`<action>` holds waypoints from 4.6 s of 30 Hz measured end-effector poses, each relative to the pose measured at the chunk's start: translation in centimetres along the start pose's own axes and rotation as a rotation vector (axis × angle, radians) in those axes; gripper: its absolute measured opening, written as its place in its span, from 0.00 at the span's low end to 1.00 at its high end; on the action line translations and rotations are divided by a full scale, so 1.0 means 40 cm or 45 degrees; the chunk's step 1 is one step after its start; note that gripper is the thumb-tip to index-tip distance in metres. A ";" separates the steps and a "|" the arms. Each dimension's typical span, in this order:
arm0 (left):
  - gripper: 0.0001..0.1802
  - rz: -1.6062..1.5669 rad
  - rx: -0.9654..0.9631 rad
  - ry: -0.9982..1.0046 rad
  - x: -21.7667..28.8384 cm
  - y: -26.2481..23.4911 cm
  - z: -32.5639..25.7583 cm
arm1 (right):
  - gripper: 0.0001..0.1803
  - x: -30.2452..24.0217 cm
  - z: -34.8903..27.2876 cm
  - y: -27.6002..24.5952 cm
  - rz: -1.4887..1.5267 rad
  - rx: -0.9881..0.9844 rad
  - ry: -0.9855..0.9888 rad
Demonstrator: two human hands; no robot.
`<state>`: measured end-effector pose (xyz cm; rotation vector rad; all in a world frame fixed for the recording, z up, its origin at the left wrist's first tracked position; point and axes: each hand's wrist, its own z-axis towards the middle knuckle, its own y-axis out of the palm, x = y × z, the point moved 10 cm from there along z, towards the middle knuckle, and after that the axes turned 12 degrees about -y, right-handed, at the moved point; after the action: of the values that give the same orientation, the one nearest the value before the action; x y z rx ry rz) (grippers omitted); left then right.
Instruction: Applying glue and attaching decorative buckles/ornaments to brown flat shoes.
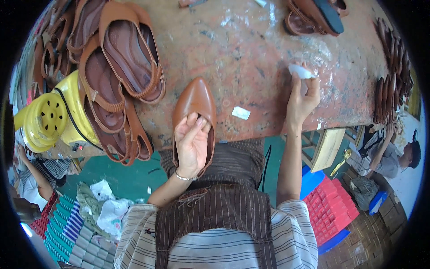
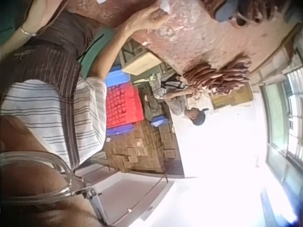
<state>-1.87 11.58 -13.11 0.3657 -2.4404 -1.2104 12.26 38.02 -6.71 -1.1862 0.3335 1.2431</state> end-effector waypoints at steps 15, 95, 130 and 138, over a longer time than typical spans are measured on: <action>0.06 0.030 0.134 -0.057 0.006 0.015 0.000 | 0.20 -0.355 0.180 0.473 -0.290 -0.323 -1.104; 0.14 2.697 0.152 0.790 0.255 0.419 -0.162 | 0.26 0.001 -0.076 -0.057 -0.025 0.115 0.121; 0.17 0.137 -0.066 -0.116 -0.077 0.079 -0.001 | 0.11 -0.317 -0.125 0.162 -0.009 -0.854 -0.594; 0.16 0.158 -0.027 -0.128 -0.074 0.081 0.000 | 0.10 -0.338 -0.120 0.170 -0.040 -0.901 -0.638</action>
<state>0.59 14.70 -11.18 0.1476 -2.4912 -1.2275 3.41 25.73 -1.94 -1.3906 -0.5387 1.6377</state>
